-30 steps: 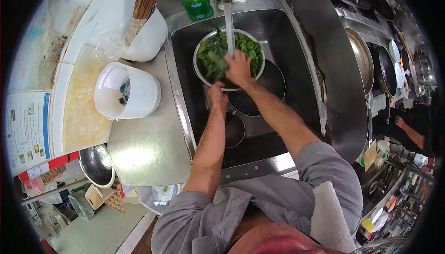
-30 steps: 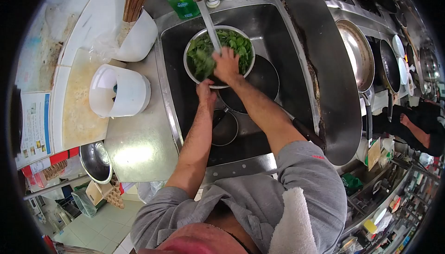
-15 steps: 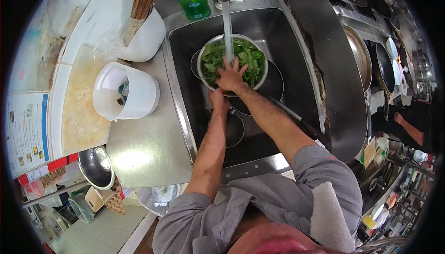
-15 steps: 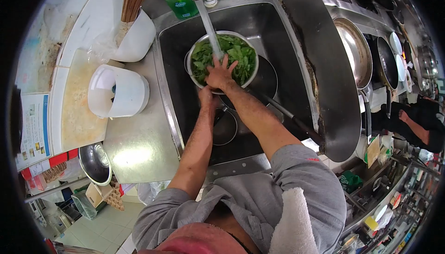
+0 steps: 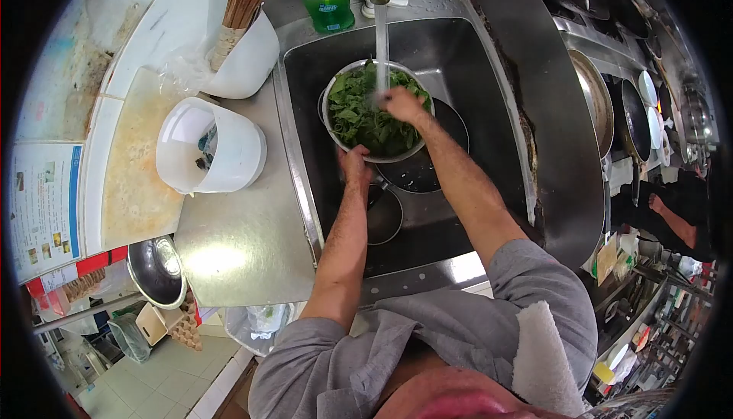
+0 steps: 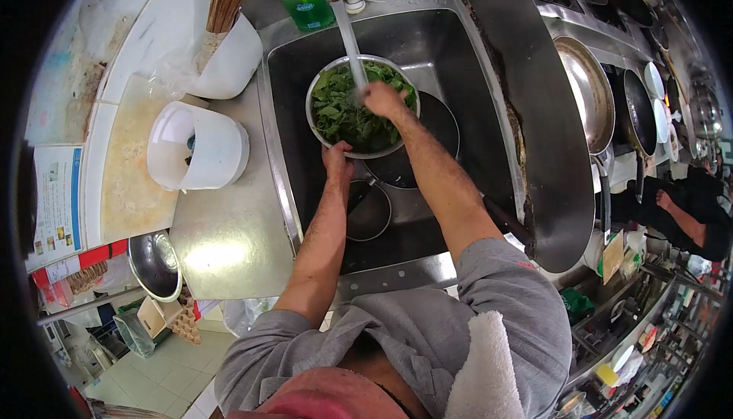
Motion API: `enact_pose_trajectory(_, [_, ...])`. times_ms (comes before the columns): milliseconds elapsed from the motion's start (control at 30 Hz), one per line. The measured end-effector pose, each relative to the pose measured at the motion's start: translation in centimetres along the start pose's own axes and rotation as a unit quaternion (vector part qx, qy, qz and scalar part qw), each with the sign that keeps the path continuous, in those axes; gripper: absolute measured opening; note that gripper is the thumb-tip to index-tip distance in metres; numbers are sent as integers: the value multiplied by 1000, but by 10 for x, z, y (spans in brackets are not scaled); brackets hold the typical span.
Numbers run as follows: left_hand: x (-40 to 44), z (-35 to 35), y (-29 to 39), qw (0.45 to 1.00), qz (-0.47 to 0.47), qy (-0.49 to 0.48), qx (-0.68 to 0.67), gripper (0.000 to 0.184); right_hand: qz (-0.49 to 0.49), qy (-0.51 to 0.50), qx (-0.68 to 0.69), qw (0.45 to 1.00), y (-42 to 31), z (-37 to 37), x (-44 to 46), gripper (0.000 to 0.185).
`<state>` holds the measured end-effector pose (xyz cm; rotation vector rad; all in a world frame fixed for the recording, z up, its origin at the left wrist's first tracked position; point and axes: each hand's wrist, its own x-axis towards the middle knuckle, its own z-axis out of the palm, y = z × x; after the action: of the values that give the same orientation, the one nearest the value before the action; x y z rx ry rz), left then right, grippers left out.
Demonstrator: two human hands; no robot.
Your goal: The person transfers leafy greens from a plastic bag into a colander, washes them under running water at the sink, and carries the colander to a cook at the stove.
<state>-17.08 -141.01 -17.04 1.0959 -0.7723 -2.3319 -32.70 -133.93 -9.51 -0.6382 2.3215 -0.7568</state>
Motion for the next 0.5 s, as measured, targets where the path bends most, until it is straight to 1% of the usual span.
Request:
enact_pose_trajectory(33, [1, -1, 1, 1000, 3, 6, 25, 56, 30, 42, 2, 999, -7, -10, 6, 42])
enact_pose_trajectory(67, [-1, 0, 0, 1000, 5, 4, 27, 56, 28, 44, 4, 999, -11, -10, 17, 42])
enact_pose_trajectory(100, [-10, 4, -2, 1000, -13, 0, 24, 56, -29, 118, 132, 984, -8, -2, 33, 35])
enact_pose_trajectory(133, [-16, 4, -6, 999, -31, -4, 22, 55, -86, 190, 257, 944, -10, 1, 39, 28])
enact_pose_trajectory(167, [-21, 6, -11, 999, -29, -6, 25, 55, -87, 192, 260, 942, -10, 1, 43, 28])
enact_pose_trajectory(200, [-24, 6, -18, 999, -37, -18, 30, 54, -31, 96, 475, 874, -14, -3, 45, 23])
enact_pose_trajectory(233, [-25, 4, -20, 998, -44, -30, 36, 52, 26, -7, 660, 751, -19, -6, 46, 19])
enact_pose_trajectory(267, [-25, 0, -21, 998, -42, -33, 37, 52, 27, 12, 670, 742, -20, -12, 46, 16])
enact_pose_trajectory(300, [-28, 0, -22, 997, -66, -10, 42, 50, 23, 16, 669, 743, -19, -20, 50, 16])
enact_pose_trajectory(333, [-34, 1, -23, 995, -91, 14, 47, 49, -15, 110, 596, 796, -19, -31, 55, 21])
enact_pose_trajectory(367, [-35, -3, -24, 995, -93, 10, 47, 49, -53, 201, 511, 834, -18, -42, 60, 29])
enact_pose_trajectory(400, [-31, -14, -27, 995, -92, 25, 25, 47, -53, 204, 510, 834, -21, -55, 62, 29])
enact_pose_trajectory(433, [-32, -20, -23, 995, -90, 38, 5, 46, -134, 355, 324, 867, -25, -72, 66, 34])
enact_pose_trajectory(467, [-38, -26, -18, 996, -75, 44, 12, 44, -204, 486, 117, 842, -29, -87, 68, 39])
enact_pose_trajectory(500, [-48, -28, -7, 997, -61, 45, 23, 43, -233, 422, 181, 857, -30, -97, 82, 48])
